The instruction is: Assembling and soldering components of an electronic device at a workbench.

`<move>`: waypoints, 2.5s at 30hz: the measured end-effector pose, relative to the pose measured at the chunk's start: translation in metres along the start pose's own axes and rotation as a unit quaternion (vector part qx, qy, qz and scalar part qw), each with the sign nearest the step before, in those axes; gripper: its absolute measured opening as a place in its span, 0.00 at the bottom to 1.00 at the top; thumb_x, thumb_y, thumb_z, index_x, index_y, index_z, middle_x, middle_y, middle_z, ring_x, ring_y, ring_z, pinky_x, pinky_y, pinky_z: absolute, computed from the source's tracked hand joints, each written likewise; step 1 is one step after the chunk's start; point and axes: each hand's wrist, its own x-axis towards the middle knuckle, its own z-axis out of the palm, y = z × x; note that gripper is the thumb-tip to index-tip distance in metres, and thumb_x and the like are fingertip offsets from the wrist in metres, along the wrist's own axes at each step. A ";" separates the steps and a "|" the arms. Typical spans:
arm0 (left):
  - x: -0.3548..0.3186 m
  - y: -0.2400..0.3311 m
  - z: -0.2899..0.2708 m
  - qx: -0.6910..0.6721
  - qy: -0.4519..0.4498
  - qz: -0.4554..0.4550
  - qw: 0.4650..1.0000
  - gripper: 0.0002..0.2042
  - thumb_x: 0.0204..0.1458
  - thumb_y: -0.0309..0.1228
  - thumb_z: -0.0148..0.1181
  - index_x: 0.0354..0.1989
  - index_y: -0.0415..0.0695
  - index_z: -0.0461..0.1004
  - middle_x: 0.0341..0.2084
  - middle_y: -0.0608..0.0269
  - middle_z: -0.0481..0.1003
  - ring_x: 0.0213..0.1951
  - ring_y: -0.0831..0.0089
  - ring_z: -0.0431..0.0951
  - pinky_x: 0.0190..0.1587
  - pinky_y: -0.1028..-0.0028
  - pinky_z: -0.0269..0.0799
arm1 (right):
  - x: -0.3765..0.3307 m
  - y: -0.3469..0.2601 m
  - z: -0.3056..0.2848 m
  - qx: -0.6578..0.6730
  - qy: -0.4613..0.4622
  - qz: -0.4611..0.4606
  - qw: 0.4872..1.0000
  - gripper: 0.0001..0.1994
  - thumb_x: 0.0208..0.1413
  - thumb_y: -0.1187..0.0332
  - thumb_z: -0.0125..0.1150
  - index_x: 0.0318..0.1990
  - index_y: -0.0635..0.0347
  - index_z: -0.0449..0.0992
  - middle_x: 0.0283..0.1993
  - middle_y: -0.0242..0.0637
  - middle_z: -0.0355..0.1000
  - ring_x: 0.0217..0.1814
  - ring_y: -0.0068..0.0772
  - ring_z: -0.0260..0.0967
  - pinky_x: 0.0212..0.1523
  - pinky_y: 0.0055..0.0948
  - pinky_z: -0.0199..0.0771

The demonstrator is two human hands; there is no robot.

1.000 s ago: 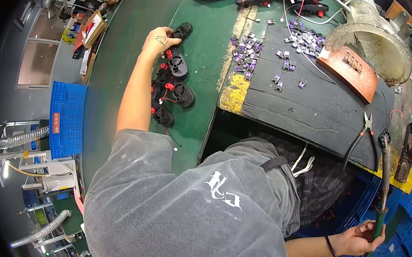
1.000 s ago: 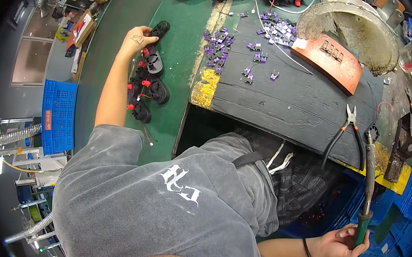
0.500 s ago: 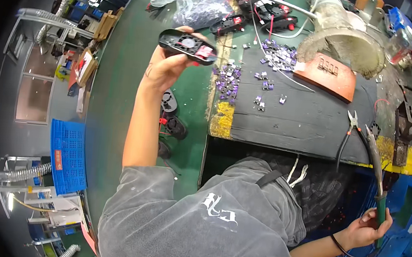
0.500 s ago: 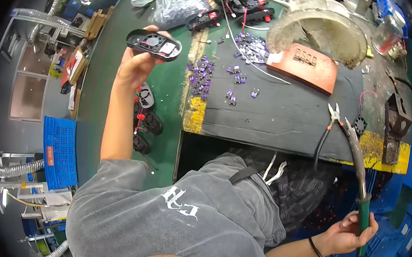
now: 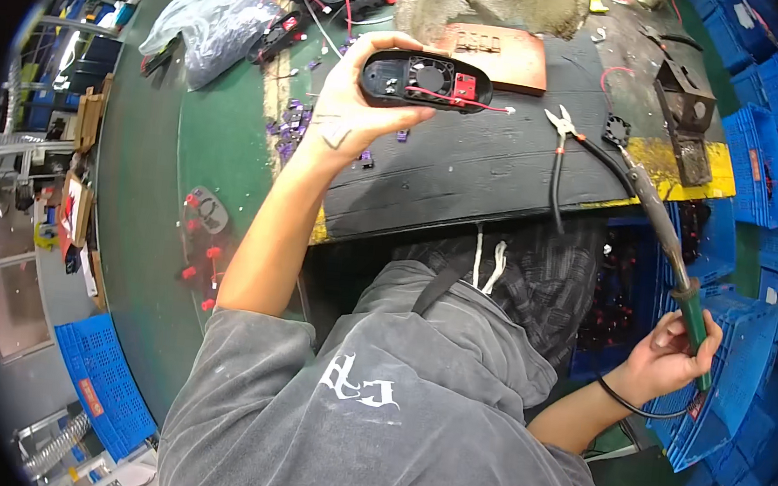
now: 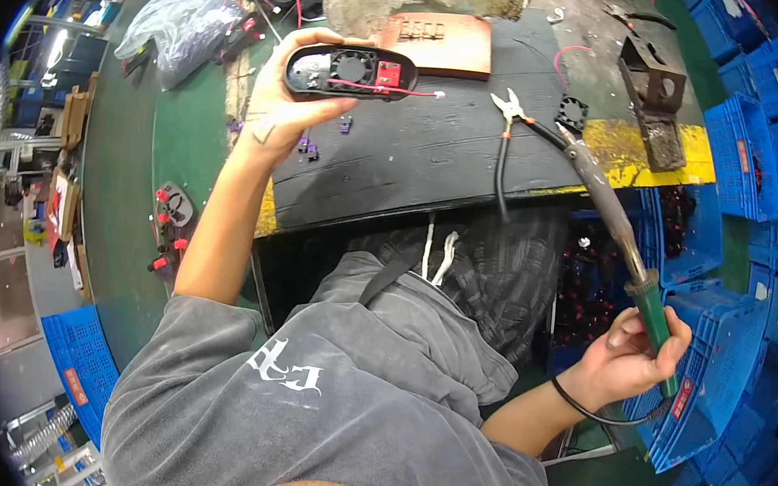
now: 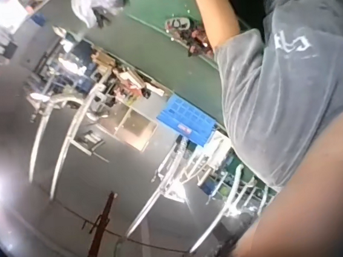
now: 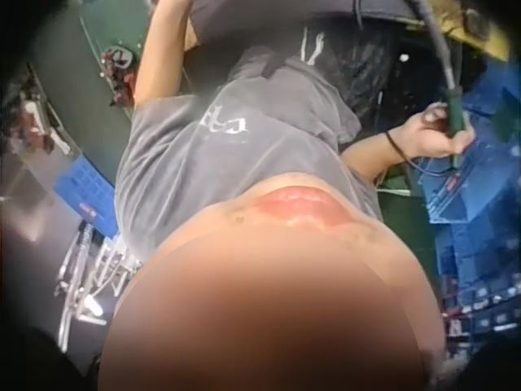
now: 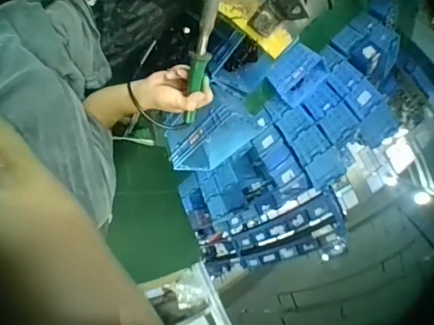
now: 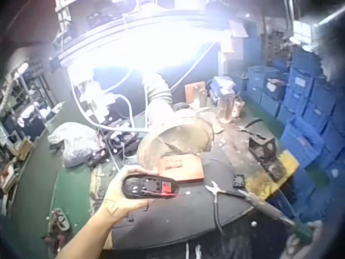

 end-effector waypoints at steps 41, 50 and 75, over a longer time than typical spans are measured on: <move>0.040 -0.053 0.077 0.424 -0.007 0.323 0.846 0.06 0.49 0.27 0.60 0.32 0.40 0.72 0.32 0.54 0.69 0.35 0.56 0.75 0.37 0.65 0.73 | 0.002 -0.003 0.012 -0.067 0.018 -0.009 0.998 0.19 0.59 0.55 0.54 0.41 0.65 0.73 0.19 0.38 0.69 0.11 0.21 0.56 0.14 0.17 0.57; 0.029 -0.040 0.067 0.386 -0.023 0.301 0.872 0.06 0.48 0.25 0.63 0.33 0.40 0.73 0.35 0.57 0.71 0.37 0.58 0.76 0.38 0.65 0.74 | 0.001 -0.004 0.004 -0.046 -0.021 -0.015 0.999 0.19 0.63 0.56 0.51 0.42 0.67 0.73 0.20 0.40 0.69 0.13 0.22 0.54 0.17 0.19 0.56; 0.026 -0.044 0.052 0.345 0.027 0.192 0.918 0.12 0.44 0.27 0.70 0.37 0.42 0.76 0.35 0.56 0.73 0.39 0.56 0.75 0.43 0.62 0.72 | 0.002 0.005 0.003 -0.065 -0.009 -0.006 0.998 0.17 0.60 0.56 0.54 0.41 0.64 0.73 0.19 0.38 0.69 0.11 0.21 0.57 0.14 0.17 0.57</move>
